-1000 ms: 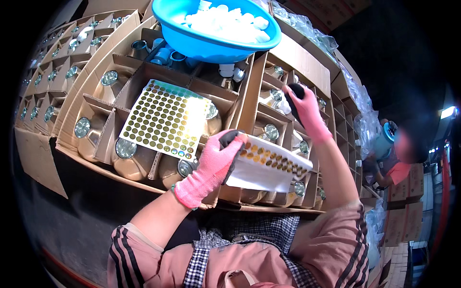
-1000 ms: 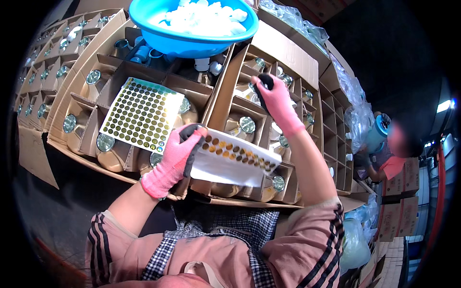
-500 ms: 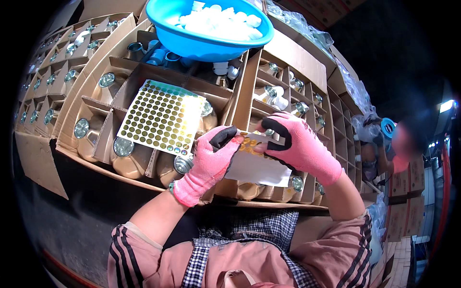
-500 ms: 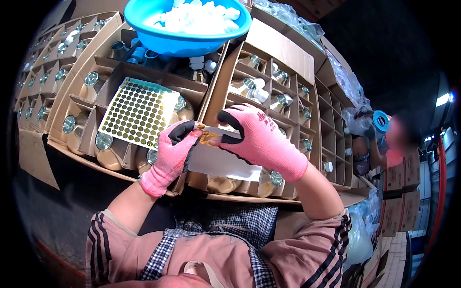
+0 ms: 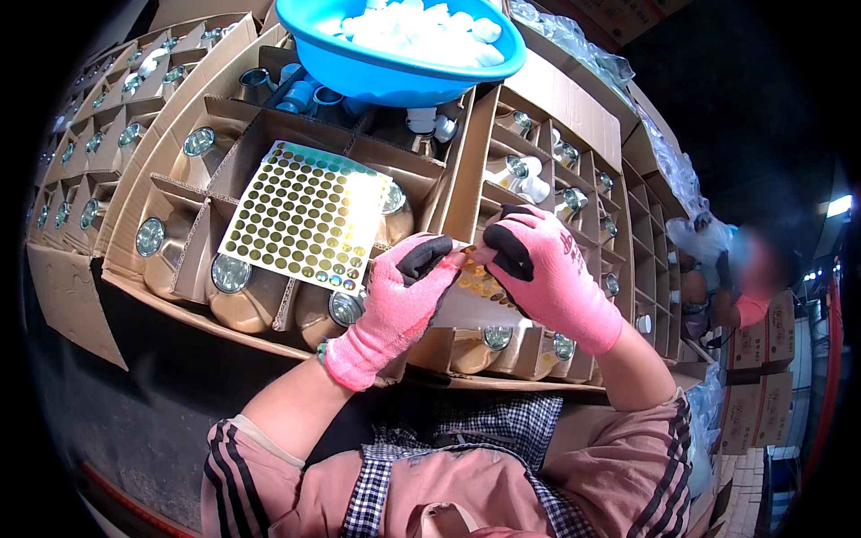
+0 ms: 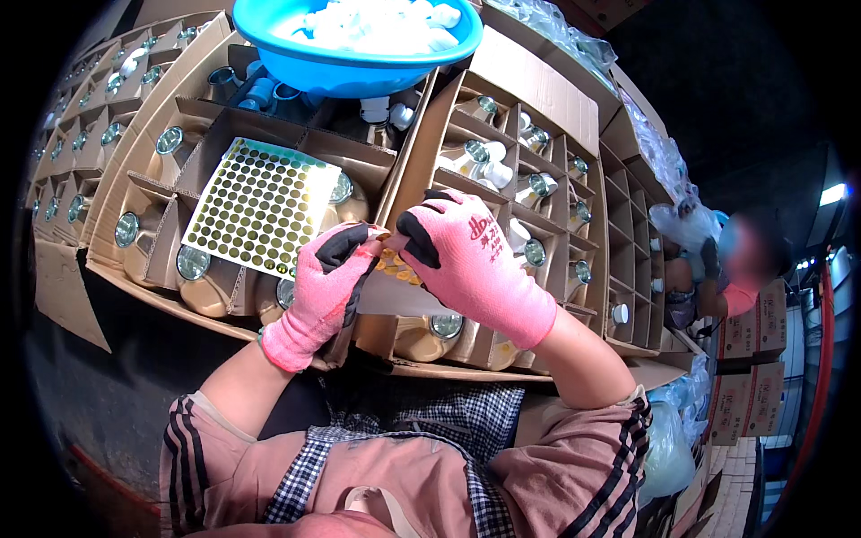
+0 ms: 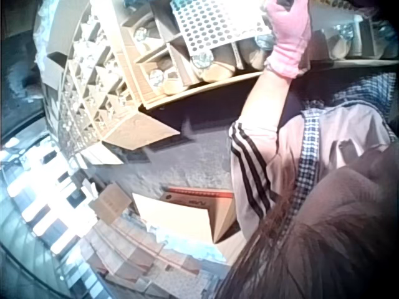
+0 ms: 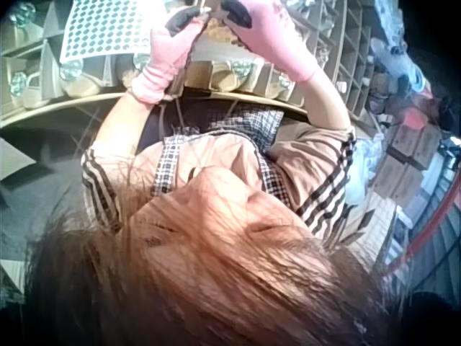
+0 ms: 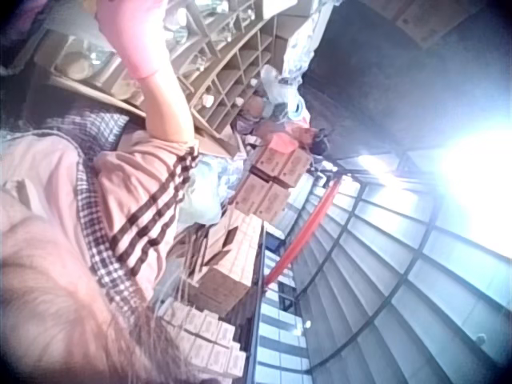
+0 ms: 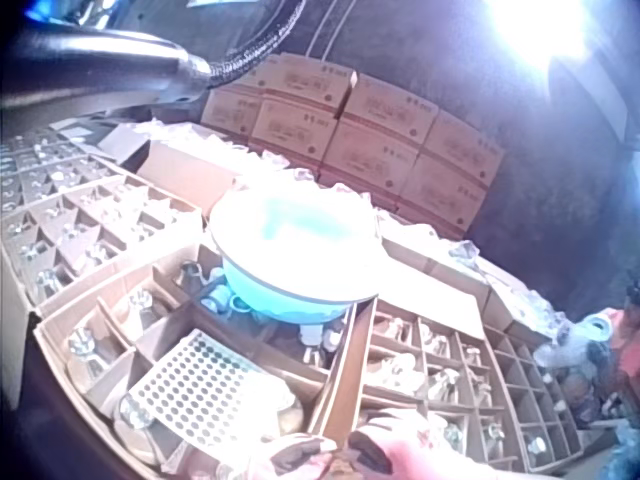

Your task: The person applies round gold stickers to the lids of small glass jars arranged in a cardboard tray. They peel individual stickers from a sheet and press them onto the jar tops one by one. The person wears pink gloves and works in a warehouse setting with other boxes and a blue basin visible.

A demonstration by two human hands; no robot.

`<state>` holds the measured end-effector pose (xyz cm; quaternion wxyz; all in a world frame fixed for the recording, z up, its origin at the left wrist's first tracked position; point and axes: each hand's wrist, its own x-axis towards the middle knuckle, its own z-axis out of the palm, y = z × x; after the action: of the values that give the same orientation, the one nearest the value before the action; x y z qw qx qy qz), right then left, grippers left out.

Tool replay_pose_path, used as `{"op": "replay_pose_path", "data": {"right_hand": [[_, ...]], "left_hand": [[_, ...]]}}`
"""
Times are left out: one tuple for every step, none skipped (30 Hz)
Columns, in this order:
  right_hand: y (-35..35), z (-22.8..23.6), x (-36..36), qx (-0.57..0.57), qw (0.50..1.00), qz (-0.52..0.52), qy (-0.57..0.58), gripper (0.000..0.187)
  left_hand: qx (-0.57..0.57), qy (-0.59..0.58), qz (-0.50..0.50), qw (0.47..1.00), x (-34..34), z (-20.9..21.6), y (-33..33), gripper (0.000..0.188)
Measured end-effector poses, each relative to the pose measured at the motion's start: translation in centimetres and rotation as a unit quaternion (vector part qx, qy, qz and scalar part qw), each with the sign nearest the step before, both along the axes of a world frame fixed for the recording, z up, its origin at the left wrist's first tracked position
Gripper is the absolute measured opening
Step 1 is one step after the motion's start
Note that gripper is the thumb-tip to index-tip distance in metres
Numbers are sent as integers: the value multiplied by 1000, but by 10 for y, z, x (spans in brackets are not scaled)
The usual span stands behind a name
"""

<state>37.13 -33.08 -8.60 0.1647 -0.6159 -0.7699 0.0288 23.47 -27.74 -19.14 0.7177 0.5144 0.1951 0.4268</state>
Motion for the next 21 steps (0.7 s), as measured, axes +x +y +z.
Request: {"op": "replay_pose_path", "data": {"right_hand": [[0, 0, -1, -8, 1000, 0, 12, 13], [0, 1, -2, -17, 1000, -1, 25, 13], [0, 3, -3, -25, 999, -2, 37, 13], [0, 4, -3, -26, 999, 1, 42, 13], [0, 5, -3, -27, 999, 5, 46, 14], [-1, 5, -2, -27, 998, 6, 50, 14], [-2, 5, -2, -11, 999, 8, 47, 15], [-2, 4, -3, 6, 999, 9, 43, 15], [-2, 3, -3, 23, 999, 12, 41, 15], [-3, 2, -4, 26, 999, 14, 38, 15], [-4, 1, -4, 29, 999, 17, 36, 16], [-4, 0, -4, 30, 999, 20, 34, 16], [-4, 0, -5, 25, 999, 14, 39, 15], [-3, 1, -7, 21, 999, 9, 45, 15], [-4, 3, -7, 16, 999, 2, 50, 14], [-4, 4, -7, 2, 998, -3, 63, 14], [-3, 5, -7, -12, 997, -8, 76, 13], [-3, 5, -7, -26, 996, -13, 90, 13], [-3, 5, -7, -25, 996, -16, 81, 12], [-4, 5, -8, -24, 997, -19, 72, 11], [-4, 4, -8, -23, 997, -23, 63, 11]], "left_hand": [[3, -8, 1, 1000, 1, 0, 1, 14], [7, -17, 2, 1000, 1, 1, 1, 15], [1, -23, 4, 1000, 1, 1, 1, 14], [-5, -30, 5, 1000, 1, 2, 1, 14], [-11, -36, 7, 999, 1, 2, 0, 14], [-18, -37, 3, 999, 2, 2, 0, 13], [-25, -37, 0, 999, 2, 2, 0, 13], [-32, -38, -4, 999, 2, 2, -1, 13], [-34, -38, -8, 999, 1, 3, -1, 12], [-36, -38, -13, 999, 1, 3, -1, 12], [-38, -38, -17, 998, 0, 4, -1, 12], [-32, -30, -24, 999, -1, 3, -1, 12], [-26, -23, -30, 999, -2, 1, 0, 13], [-20, -16, -36, 999, -3, 0, 1, 13], [-6, -16, -33, 999, -3, 1, 1, 13], [8, -16, -30, 999, -3, 3, 1, 12], [22, -16, -26, 999, -4, 4, 1, 12], [36, -20, -13, 999, -3, 3, 1, 12], [51, -24, 0, 998, -1, 0, 0, 12], [66, -28, 13, 997, 0, -1, 0, 12], [72, -27, 15, 997, 1, -1, 0, 12]]}}
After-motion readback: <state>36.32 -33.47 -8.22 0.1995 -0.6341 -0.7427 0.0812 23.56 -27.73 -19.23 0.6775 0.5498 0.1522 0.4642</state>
